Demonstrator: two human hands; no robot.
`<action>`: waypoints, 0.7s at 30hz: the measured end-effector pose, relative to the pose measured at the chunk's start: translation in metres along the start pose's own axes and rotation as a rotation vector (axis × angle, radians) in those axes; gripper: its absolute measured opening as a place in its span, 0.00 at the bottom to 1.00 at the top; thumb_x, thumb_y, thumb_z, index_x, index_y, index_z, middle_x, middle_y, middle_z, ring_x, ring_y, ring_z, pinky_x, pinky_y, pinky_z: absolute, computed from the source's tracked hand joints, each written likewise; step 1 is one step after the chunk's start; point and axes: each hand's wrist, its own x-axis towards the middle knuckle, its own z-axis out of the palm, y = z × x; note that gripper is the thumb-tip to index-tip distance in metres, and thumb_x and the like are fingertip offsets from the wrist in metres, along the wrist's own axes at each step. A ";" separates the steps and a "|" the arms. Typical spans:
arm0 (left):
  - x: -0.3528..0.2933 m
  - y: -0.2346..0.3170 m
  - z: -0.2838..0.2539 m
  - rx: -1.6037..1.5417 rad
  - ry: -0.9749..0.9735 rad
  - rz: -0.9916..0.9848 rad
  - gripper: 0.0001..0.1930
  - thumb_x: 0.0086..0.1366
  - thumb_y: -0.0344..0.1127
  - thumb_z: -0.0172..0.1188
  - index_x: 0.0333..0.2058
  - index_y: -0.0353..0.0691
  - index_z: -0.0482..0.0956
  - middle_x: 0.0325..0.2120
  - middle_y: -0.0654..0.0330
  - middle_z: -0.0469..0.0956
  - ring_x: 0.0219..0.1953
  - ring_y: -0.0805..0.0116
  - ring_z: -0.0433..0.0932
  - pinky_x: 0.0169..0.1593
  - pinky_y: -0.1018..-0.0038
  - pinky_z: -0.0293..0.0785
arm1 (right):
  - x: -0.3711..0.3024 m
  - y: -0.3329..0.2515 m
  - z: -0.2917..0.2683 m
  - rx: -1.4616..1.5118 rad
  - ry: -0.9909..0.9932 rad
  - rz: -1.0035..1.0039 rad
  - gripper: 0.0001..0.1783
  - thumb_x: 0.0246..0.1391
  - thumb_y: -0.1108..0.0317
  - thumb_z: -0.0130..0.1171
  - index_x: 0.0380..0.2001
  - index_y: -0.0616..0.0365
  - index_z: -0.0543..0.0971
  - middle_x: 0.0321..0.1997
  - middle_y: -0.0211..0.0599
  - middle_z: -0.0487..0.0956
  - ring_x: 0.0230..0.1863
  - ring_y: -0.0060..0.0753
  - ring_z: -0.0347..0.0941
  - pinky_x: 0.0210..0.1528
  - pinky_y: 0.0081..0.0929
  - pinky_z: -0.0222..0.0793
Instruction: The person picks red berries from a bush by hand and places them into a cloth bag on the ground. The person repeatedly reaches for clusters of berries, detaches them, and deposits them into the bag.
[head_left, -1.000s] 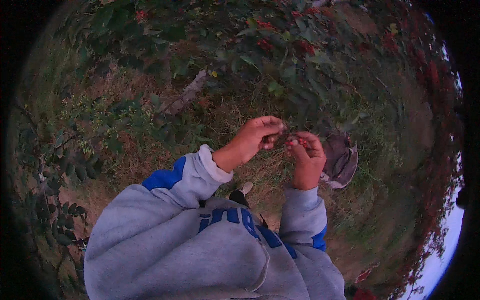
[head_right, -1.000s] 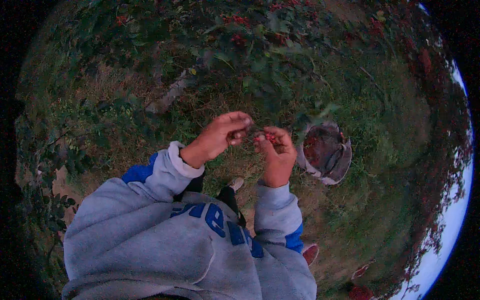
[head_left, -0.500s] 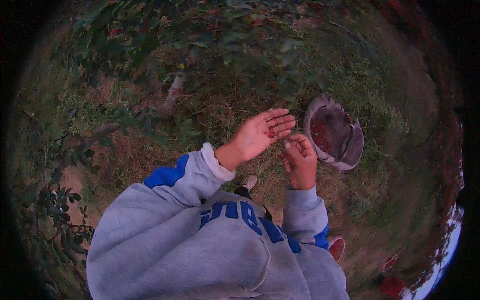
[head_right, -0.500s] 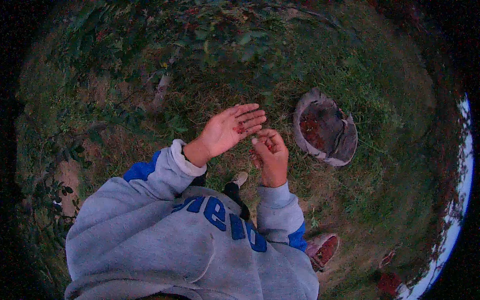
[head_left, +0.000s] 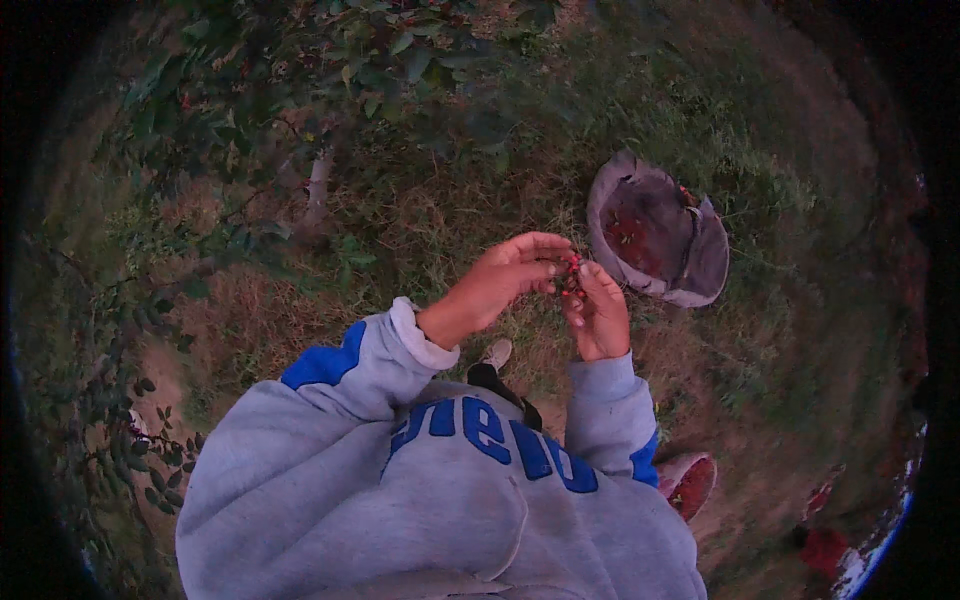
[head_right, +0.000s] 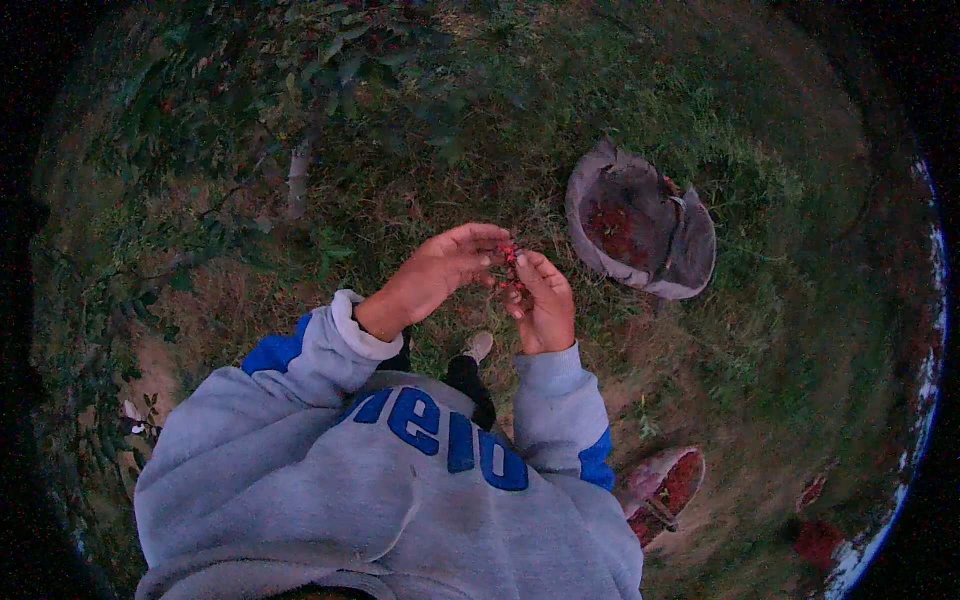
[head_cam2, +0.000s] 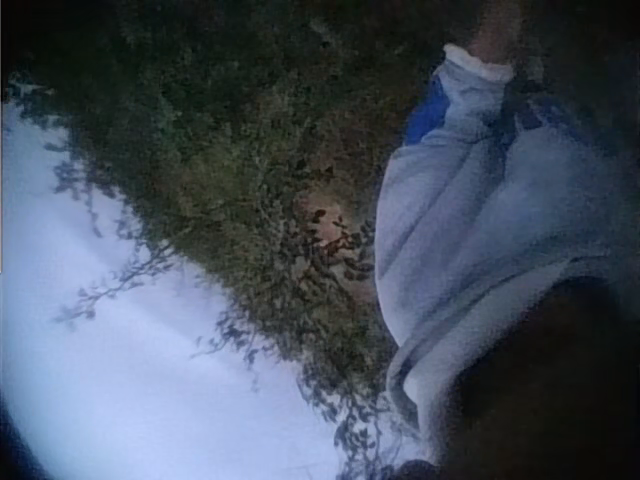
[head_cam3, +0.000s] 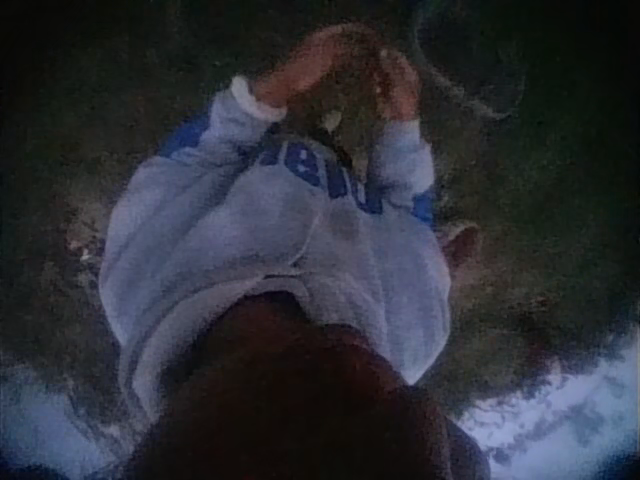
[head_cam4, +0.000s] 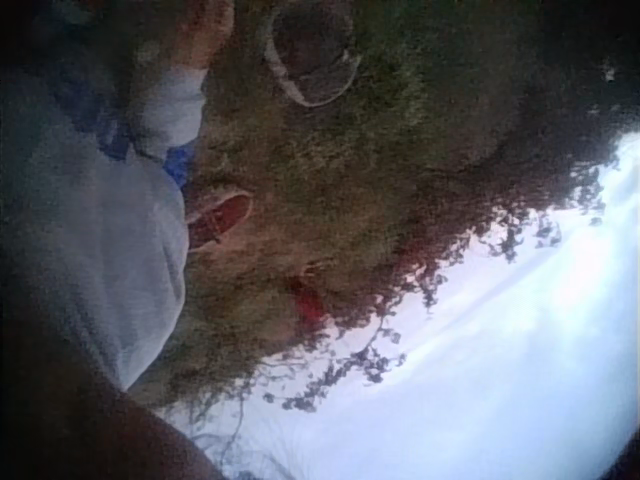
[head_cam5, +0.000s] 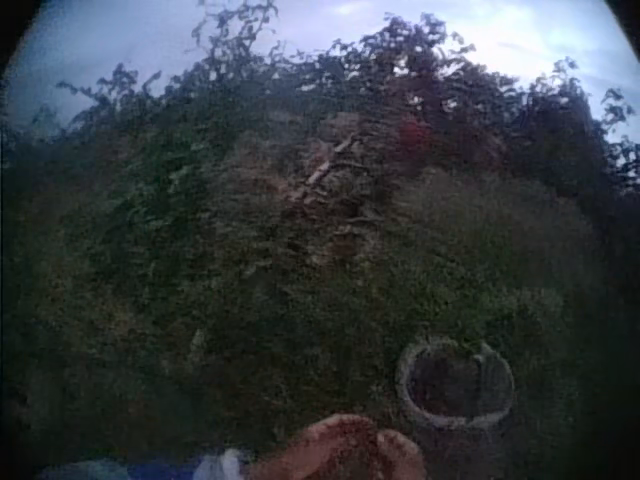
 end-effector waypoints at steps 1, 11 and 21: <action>0.001 -0.002 0.004 0.084 -0.001 0.024 0.16 0.55 0.31 0.49 0.43 0.35 0.64 0.39 0.59 0.67 0.40 0.72 0.67 0.39 0.76 0.65 | -0.001 -0.001 -0.004 0.002 -0.021 0.007 0.04 0.48 0.68 0.48 0.27 0.57 0.68 0.20 0.27 0.69 0.14 0.13 0.59 0.11 0.07 0.49; 0.008 -0.024 0.021 -0.120 0.027 -0.073 0.11 0.54 0.30 0.51 0.37 0.33 0.68 0.32 0.60 0.71 0.31 0.74 0.71 0.34 0.80 0.70 | -0.015 -0.018 -0.023 -0.034 -0.093 0.011 0.06 0.47 0.69 0.49 0.30 0.59 0.69 0.20 0.28 0.70 0.14 0.13 0.61 0.12 0.08 0.52; 0.012 -0.024 0.036 -0.120 0.004 -0.027 0.10 0.54 0.27 0.49 0.36 0.31 0.67 0.31 0.56 0.71 0.31 0.70 0.73 0.35 0.79 0.73 | -0.021 -0.029 -0.025 -0.087 -0.099 -0.092 0.06 0.48 0.70 0.47 0.31 0.59 0.69 0.22 0.28 0.70 0.14 0.13 0.61 0.12 0.08 0.53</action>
